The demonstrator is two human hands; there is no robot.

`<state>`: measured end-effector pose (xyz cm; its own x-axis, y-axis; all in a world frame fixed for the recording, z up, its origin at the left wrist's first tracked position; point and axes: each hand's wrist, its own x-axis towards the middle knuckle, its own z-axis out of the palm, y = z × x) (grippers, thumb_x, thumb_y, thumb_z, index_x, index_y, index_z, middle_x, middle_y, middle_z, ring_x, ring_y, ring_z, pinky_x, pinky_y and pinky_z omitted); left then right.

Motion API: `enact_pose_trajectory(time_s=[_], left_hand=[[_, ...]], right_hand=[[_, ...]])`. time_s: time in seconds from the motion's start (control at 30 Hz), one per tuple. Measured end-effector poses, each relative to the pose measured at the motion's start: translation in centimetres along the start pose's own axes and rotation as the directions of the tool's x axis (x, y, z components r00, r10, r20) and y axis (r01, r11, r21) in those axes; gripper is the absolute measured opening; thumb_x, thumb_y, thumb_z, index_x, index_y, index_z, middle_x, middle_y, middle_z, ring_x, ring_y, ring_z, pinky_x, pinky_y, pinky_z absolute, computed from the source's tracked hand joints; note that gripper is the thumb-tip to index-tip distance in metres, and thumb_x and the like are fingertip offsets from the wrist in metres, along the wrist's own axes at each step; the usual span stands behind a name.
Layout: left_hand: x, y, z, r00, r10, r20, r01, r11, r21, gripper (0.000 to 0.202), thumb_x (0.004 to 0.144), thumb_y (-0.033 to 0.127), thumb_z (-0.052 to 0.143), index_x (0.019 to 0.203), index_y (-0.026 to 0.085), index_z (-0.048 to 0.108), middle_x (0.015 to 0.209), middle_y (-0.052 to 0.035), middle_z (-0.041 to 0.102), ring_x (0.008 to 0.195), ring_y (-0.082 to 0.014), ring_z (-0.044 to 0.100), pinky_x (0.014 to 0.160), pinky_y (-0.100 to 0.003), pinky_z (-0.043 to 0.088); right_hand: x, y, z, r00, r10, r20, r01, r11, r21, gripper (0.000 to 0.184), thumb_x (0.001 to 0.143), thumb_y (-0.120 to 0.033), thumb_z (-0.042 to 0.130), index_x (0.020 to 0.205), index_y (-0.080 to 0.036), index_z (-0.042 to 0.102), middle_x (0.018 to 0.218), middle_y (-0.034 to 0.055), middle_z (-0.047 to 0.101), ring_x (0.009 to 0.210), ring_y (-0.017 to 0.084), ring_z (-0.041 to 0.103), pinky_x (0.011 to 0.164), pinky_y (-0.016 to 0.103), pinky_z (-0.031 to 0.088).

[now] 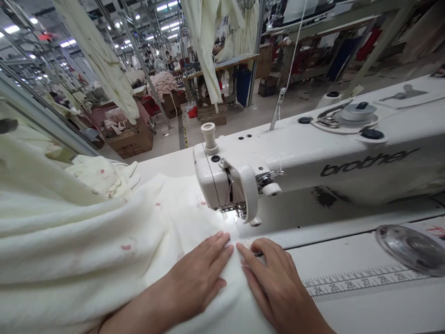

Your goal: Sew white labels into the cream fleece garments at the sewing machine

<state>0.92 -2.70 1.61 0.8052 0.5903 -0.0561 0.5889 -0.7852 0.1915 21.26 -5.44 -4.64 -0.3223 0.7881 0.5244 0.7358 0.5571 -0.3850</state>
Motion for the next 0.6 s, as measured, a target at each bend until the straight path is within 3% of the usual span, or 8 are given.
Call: enact_pose_trajectory(time_s=[0.23, 0.43, 0.6], left_hand=[[0.0, -0.1, 0.1, 0.999, -0.008, 0.033, 0.008, 1.000, 0.001, 0.053, 0.092, 0.020, 0.045, 0.141, 0.005, 0.032, 0.148, -0.0207, 0.033, 0.139, -0.0290, 0.028, 0.111, -0.044, 0.037], [-0.2, -0.2, 0.6, 1.000, -0.007, -0.010, 0.007, 1.000, 0.002, 0.055, 0.092, 0.020, 0.046, 0.143, 0.008, 0.029, 0.149, -0.0178, 0.033, 0.140, -0.0272, 0.026, 0.110, -0.043, 0.038], [-0.1, -0.5, 0.9, 0.999, 0.041, -0.014, -0.040, 0.996, 0.076, 0.054, 0.091, 0.020, 0.048, 0.140, 0.003, 0.033, 0.147, -0.0214, 0.035, 0.138, -0.0314, 0.030, 0.107, -0.044, 0.042]], right_hand=[[0.0, 0.2, 0.0, 1.000, -0.002, 0.005, 0.003, 1.000, -0.013, 0.031, 0.093, -0.013, 0.043, 0.120, -0.012, 0.057, 0.103, 0.0131, 0.050, 0.097, 0.023, 0.052, 0.079, 0.036, 0.044], [-0.2, -0.1, -0.2, 0.999, 0.033, 0.034, -0.033, 0.999, 0.013, 0.030, 0.094, -0.015, 0.041, 0.121, -0.013, 0.056, 0.103, 0.0124, 0.050, 0.096, 0.023, 0.051, 0.078, 0.037, 0.044], [3.3, 2.5, -0.7, 0.997, 0.000, 0.074, 0.003, 0.999, -0.049, 0.032, 0.096, -0.014, 0.030, 0.109, -0.015, 0.060, 0.098, 0.0107, 0.057, 0.095, 0.021, 0.054, 0.077, 0.032, 0.049]])
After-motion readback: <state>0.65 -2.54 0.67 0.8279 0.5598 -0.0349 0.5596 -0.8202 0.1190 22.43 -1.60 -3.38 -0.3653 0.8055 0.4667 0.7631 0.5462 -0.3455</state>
